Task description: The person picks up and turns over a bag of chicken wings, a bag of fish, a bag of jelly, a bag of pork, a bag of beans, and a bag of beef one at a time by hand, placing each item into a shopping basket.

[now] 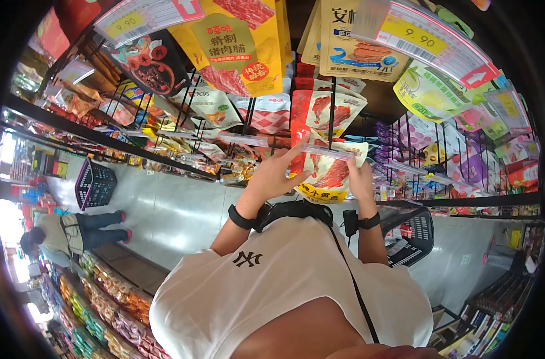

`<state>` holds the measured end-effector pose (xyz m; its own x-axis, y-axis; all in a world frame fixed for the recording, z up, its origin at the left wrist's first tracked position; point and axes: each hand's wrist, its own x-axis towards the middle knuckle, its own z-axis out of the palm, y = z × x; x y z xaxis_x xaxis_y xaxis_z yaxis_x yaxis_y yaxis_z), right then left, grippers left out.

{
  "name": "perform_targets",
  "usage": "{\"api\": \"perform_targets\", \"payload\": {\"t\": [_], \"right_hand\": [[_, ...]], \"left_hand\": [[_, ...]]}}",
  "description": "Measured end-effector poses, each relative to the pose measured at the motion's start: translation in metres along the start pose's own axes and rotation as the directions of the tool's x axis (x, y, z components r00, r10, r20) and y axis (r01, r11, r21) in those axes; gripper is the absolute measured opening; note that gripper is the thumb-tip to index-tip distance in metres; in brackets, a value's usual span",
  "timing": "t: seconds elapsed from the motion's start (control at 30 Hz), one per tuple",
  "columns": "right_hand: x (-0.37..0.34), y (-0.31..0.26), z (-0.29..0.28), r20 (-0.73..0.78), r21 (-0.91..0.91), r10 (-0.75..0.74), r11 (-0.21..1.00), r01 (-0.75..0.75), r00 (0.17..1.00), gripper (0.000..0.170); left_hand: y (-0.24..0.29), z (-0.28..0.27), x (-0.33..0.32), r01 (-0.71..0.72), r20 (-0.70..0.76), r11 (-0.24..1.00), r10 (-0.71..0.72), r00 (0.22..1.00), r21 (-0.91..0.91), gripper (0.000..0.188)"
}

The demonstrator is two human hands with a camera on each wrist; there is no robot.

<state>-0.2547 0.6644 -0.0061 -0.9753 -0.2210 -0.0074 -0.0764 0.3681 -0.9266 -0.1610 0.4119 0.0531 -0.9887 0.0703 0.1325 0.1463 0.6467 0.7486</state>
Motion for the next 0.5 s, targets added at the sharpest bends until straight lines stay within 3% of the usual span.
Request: {"api": "perform_targets", "payload": {"t": [0.13, 0.23, 0.5], "right_hand": [[-0.001, -0.007, 0.003, -0.019, 0.065, -0.008, 0.998, 0.009, 1.000, 0.053], [0.000, -0.011, 0.002, -0.007, 0.048, 0.047, 0.998, -0.046, 0.999, 0.056], [0.012, -0.001, 0.006, -0.023, 0.047, 0.073, 0.996, -0.072, 0.997, 0.068]], "left_hand": [[0.006, -0.008, 0.001, 0.072, 0.036, 0.997, -0.073, 0.997, 0.023, 0.085], [-0.005, 0.000, 0.005, -0.103, -0.095, 0.994, 0.108, 0.990, 0.047, 0.088], [-0.006, 0.004, 0.008, 0.025, -0.043, 0.997, -0.023, 0.999, 0.066, 0.084]]}}
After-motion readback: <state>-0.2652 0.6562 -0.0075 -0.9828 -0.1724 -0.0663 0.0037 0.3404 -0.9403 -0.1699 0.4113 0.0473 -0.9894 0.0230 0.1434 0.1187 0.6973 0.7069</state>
